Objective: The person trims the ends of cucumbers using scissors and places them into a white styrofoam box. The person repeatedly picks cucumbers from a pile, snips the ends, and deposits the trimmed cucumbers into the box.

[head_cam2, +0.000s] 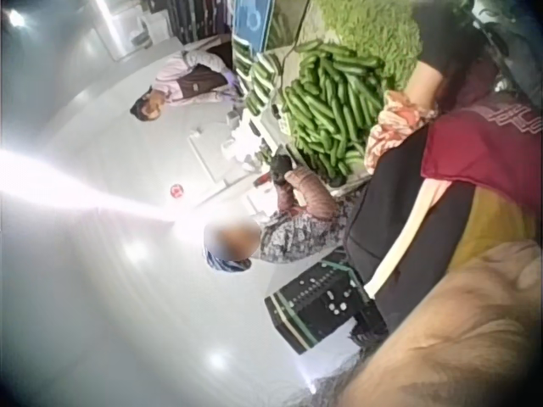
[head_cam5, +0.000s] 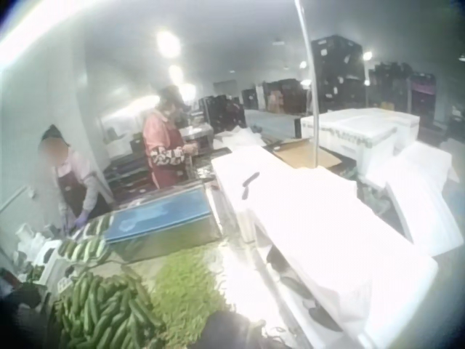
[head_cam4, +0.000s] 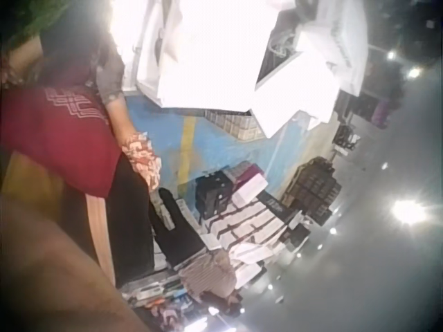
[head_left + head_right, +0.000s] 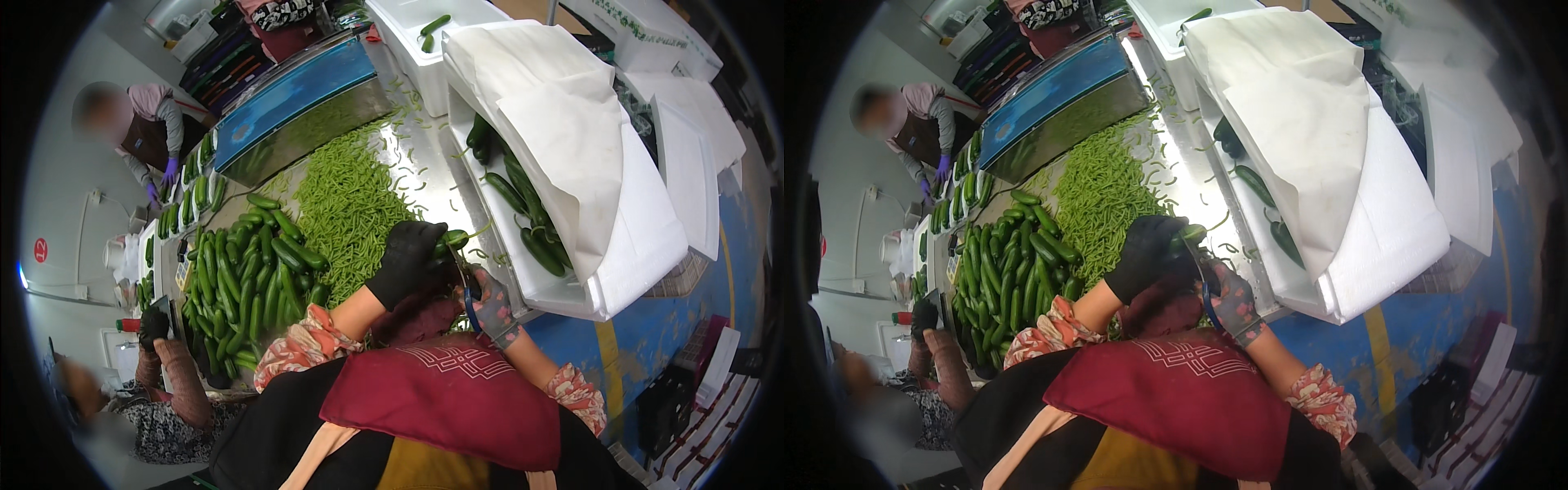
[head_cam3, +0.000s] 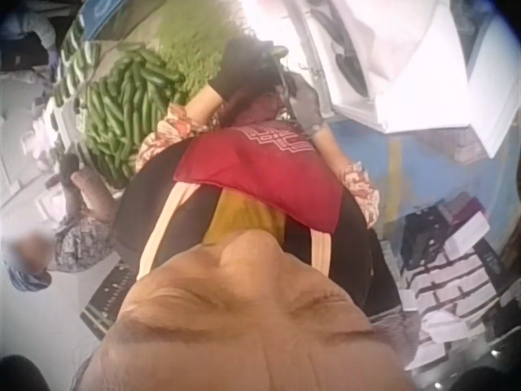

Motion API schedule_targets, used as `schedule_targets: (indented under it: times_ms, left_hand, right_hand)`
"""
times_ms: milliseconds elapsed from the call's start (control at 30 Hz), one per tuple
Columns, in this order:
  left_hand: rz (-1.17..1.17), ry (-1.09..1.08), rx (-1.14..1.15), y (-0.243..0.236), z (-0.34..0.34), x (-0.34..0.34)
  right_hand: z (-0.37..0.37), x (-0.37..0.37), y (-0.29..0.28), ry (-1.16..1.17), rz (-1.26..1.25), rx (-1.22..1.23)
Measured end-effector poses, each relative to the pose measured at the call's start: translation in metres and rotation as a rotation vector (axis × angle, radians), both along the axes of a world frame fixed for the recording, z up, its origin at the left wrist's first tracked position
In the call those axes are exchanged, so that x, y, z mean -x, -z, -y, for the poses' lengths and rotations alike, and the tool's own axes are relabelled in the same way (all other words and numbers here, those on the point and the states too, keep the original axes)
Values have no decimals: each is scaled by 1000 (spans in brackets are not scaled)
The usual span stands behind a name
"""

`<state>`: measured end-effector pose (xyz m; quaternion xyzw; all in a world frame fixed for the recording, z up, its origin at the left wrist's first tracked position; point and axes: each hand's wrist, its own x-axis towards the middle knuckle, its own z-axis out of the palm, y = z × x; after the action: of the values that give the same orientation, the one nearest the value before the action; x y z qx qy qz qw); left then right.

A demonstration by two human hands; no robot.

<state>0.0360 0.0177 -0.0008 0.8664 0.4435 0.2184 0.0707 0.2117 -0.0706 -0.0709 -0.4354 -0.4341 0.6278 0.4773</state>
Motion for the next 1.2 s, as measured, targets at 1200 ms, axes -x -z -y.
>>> schedule_targets:
  times_ms: [1200]
  left_hand:
    - [262, -459, 46, -61, -105, 215]
  right_hand:
    - [14, 1, 44, 90, -235, 95]
